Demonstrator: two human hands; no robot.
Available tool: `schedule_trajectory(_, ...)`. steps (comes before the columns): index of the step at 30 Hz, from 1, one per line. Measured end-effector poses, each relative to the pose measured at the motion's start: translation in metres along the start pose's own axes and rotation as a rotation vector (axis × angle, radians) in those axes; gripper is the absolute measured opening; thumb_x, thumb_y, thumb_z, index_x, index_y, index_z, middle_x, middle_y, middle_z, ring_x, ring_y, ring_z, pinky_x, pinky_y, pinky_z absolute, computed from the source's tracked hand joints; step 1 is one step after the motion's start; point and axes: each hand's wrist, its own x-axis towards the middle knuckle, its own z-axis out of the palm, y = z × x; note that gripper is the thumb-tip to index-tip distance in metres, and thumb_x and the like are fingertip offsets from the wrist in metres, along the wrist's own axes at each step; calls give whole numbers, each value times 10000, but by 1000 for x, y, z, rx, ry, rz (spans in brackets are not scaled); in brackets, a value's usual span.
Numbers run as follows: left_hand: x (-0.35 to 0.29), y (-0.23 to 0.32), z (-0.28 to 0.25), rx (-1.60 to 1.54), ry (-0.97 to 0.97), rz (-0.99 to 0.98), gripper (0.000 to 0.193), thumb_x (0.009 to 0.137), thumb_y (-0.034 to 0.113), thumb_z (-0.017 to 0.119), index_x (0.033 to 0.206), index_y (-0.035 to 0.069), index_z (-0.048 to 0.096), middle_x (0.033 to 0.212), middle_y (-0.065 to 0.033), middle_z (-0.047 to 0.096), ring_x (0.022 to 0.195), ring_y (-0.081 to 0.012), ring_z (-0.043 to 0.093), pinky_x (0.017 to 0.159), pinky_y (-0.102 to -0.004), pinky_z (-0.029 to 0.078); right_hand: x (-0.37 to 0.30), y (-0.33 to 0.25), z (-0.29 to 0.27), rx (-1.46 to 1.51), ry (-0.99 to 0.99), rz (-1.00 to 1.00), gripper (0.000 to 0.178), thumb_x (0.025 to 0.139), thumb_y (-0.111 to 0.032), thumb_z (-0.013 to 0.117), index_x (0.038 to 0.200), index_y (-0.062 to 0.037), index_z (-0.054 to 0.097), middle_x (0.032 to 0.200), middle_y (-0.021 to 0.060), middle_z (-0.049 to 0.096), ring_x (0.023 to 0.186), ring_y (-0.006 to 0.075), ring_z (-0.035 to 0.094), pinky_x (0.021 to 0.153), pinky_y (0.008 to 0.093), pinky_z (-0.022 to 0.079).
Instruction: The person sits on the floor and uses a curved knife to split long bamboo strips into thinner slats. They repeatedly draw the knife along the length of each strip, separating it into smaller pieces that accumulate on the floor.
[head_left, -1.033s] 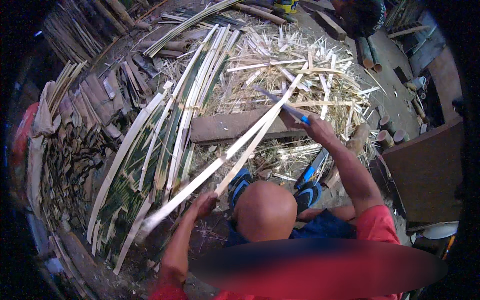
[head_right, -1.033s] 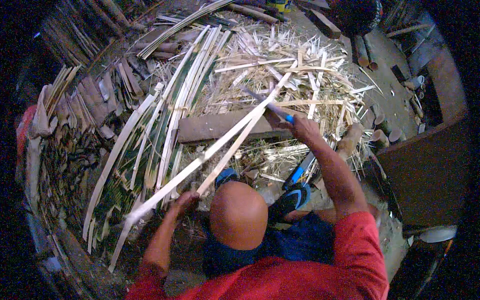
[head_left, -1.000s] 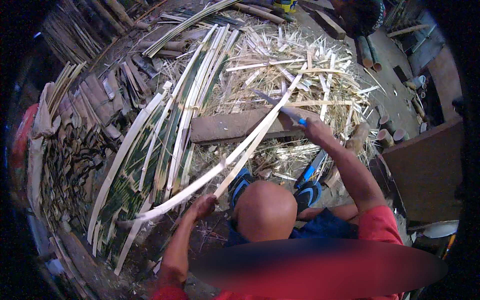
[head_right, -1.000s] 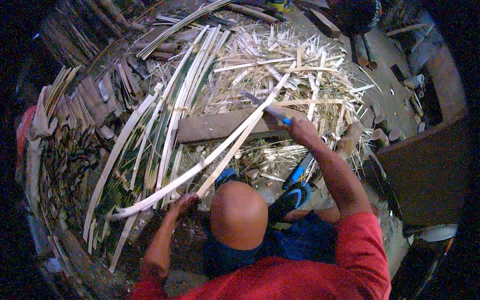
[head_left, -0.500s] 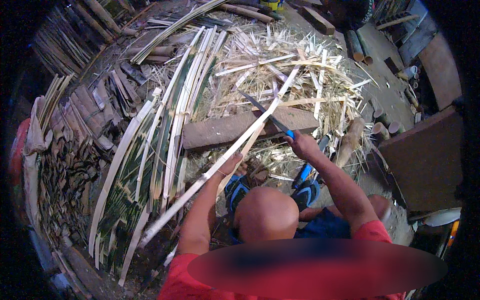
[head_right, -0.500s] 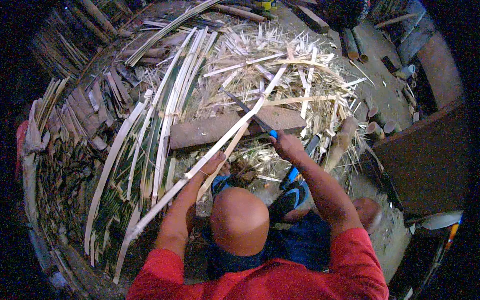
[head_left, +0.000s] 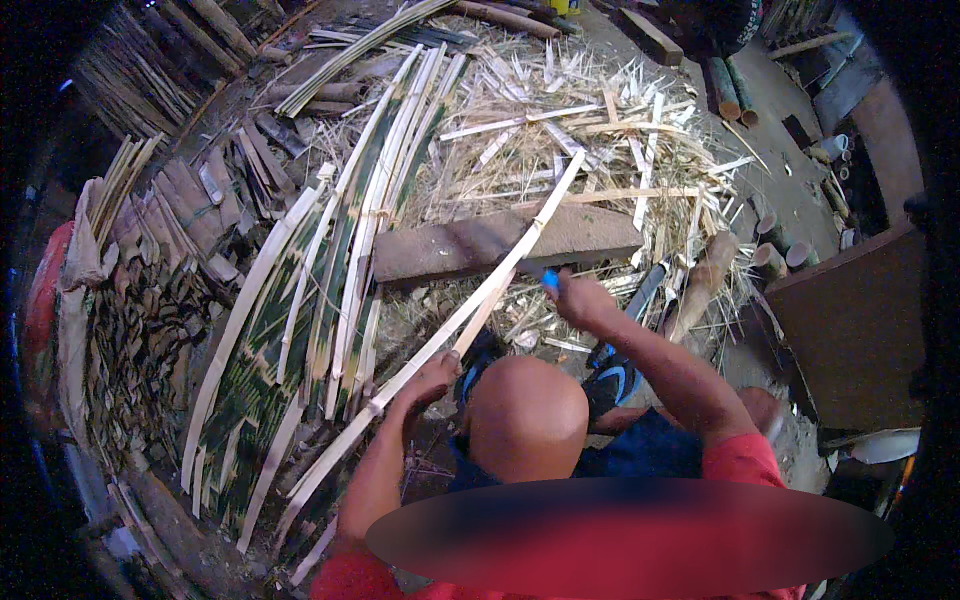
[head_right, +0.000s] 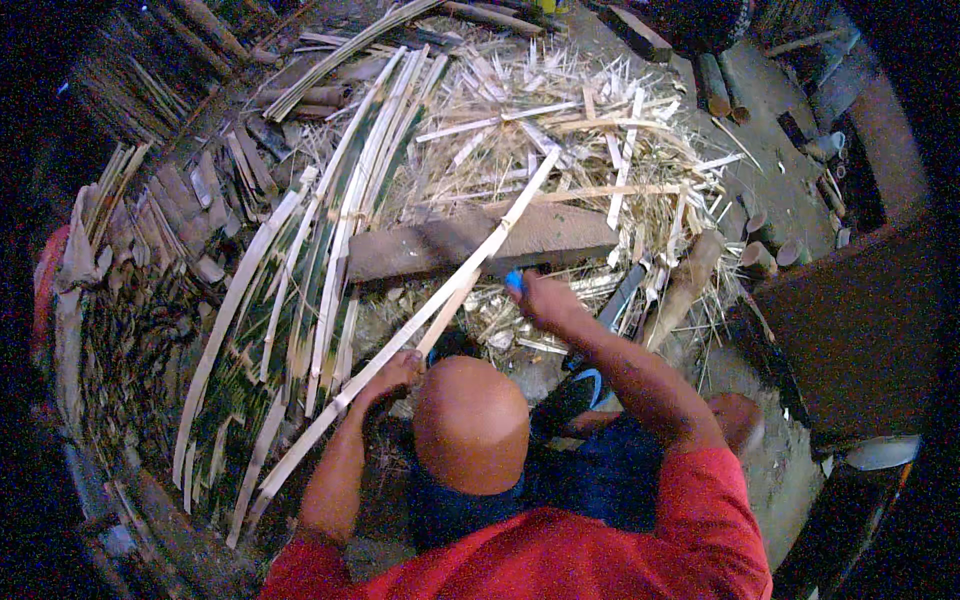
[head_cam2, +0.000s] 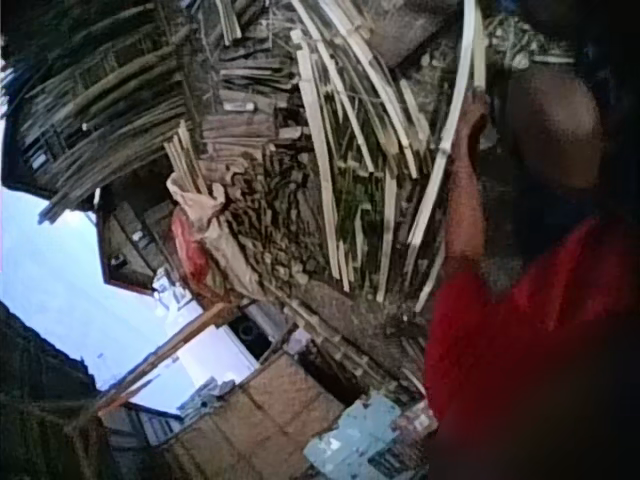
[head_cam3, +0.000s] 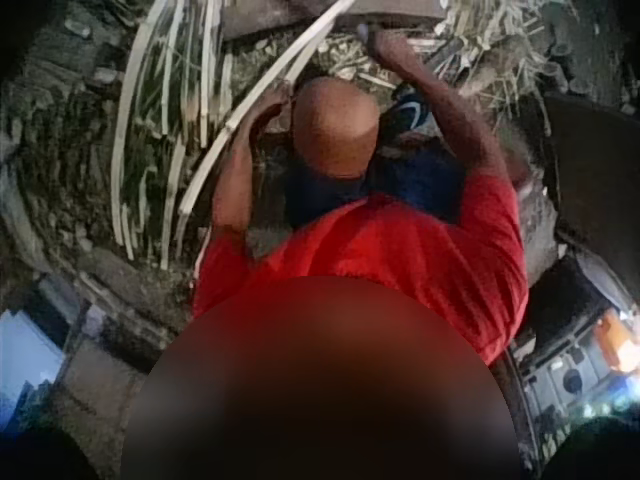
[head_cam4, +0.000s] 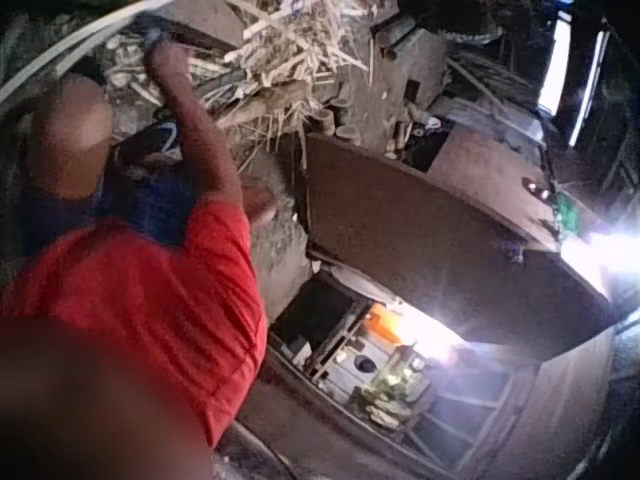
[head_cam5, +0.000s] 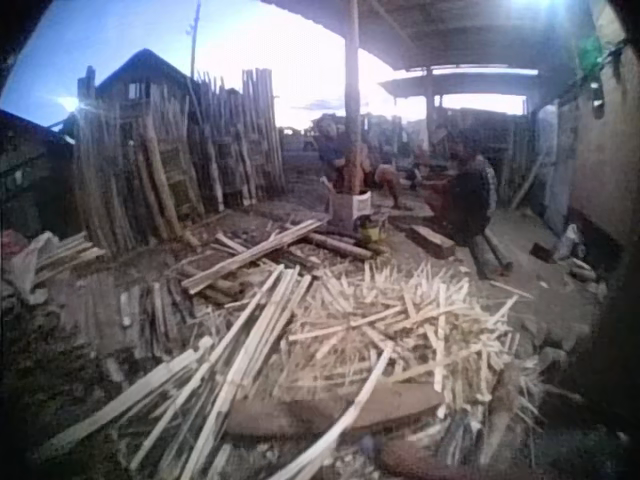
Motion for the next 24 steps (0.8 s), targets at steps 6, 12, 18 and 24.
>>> schedule_trajectory(6, 10, -45, 9, -125, 1, 71, 527, 1004, 480, 373, 867, 33, 617, 760, -81, 606, 724, -203, 578, 703, -386, 460, -1, 6, -26, -194, 123, 53, 477, 958, -531, 513, 1056, -70, 582, 853, 239, 688, 813, 441, 676, 689, 546, 530)
schedule_trajectory(12, 19, -65, 8, -183, 20, 299, 491, 1018, 464, 430, 888, 30, 620, 753, -47, 604, 644, -149, 548, 618, -340, 455, 5, -3, 3, -169, -282, -284, 402, 950, -451, 531, 1116, -89, 590, 871, 259, 684, 795, 446, 673, 721, 546, 526)
schedule_trajectory(18, -44, -81, -17, -468, -31, -26, 472, 999, 518, 491, 964, 69, 633, 769, 0, 608, 661, -98, 552, 592, -292, 455, 36, 69, -12, -118, 157, 64, 487, 982, -499, 494, 1021, -21, 577, 832, 277, 673, 793, 473, 662, 685, 559, 513)
schedule_trajectory(24, 44, -68, 0, -371, -270, -64, 480, 1028, 495, 431, 988, 61, 633, 781, -38, 622, 690, -123, 576, 627, -278, 468, 20, 36, 48, 26, 332, 115, 520, 1005, -480, 448, 1077, 27, 540, 894, 309, 667, 866, 503, 644, 761, 592, 499)
